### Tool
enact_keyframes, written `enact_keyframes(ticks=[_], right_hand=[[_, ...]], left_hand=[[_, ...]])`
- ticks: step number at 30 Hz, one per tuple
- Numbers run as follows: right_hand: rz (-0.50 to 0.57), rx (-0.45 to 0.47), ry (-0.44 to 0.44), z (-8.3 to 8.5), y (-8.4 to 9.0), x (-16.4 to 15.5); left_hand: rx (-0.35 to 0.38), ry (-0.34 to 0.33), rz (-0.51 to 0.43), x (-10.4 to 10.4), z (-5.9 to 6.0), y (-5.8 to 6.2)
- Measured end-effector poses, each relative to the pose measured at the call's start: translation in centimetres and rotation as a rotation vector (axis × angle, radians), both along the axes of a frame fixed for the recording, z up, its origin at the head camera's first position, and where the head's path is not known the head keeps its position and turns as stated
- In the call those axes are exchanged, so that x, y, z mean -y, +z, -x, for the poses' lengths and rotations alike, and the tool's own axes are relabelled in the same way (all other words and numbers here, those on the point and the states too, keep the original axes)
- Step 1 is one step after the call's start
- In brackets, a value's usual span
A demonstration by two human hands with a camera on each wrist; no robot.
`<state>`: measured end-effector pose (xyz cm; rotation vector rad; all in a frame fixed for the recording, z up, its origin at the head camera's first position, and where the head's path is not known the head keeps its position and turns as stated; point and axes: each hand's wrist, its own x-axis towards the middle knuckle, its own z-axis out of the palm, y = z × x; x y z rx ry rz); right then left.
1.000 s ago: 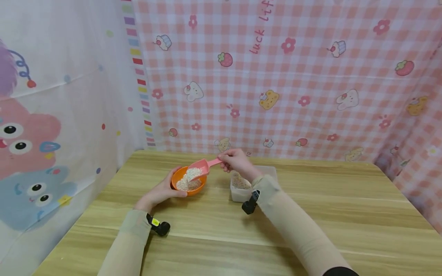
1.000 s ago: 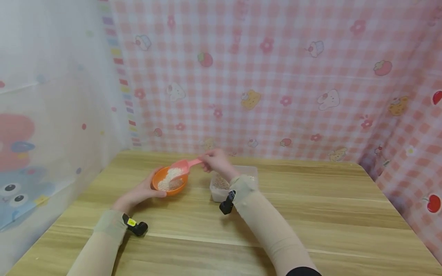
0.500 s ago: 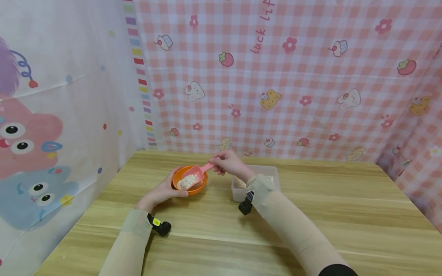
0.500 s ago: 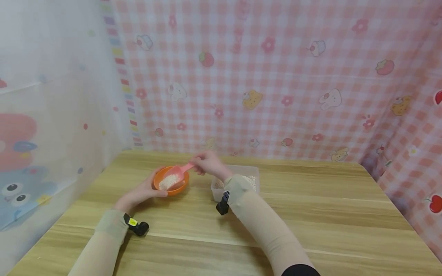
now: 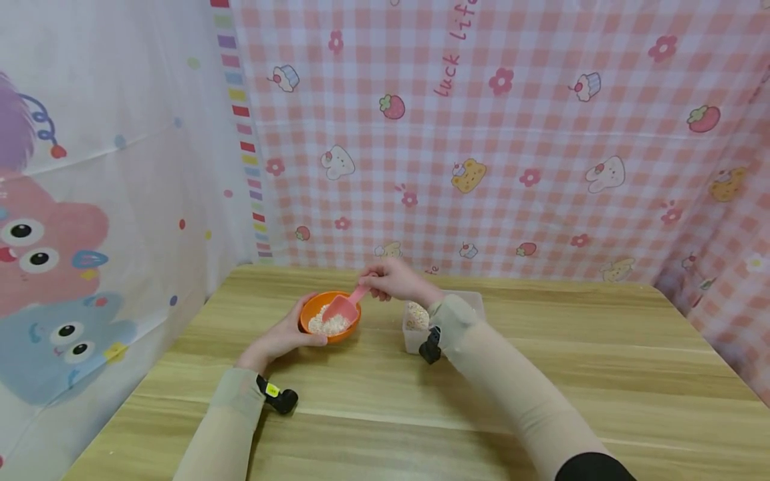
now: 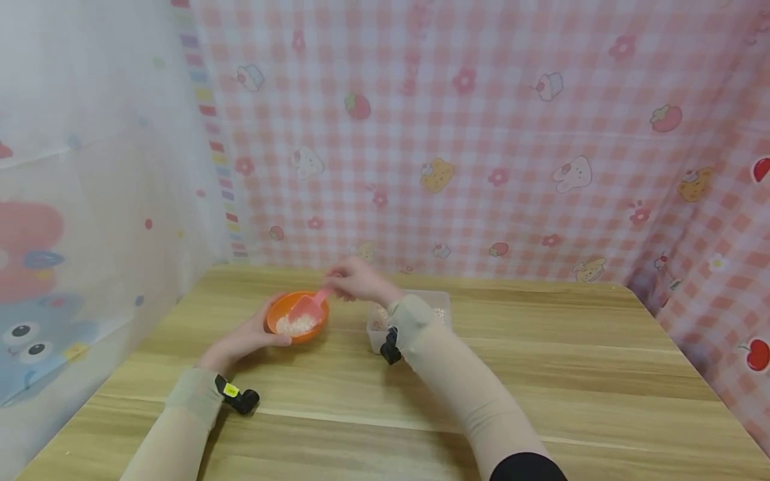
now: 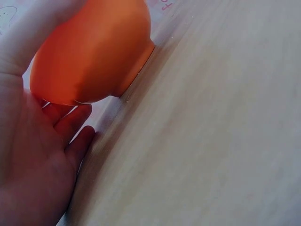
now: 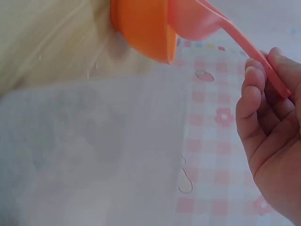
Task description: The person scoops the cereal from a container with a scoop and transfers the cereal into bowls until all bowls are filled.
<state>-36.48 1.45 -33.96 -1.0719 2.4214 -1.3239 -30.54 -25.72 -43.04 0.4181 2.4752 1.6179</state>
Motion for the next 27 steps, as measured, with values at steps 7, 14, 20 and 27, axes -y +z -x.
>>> enact_keyframes(ticks=[7,14,20,27], right_hand=[[0.002,0.001,-0.019,0.4,0.9,-1.3],[0.018,-0.034,-0.08,0.6,1.4,-2.4],[0.08,-0.032,-0.124,0.6,1.1,-3.3],[0.268,0.086,-0.216,-0.1,0.6,-6.5]], left_hand=[[-0.016,-0.004,-0.007,-0.1,0.1,-0.2],[-0.023,-0.006,0.018,0.0,0.2,-0.3],[-0.021,-0.007,0.01,0.0,0.3,-0.2],[-0.032,0.002,0.05,0.1,0.0,-0.4]])
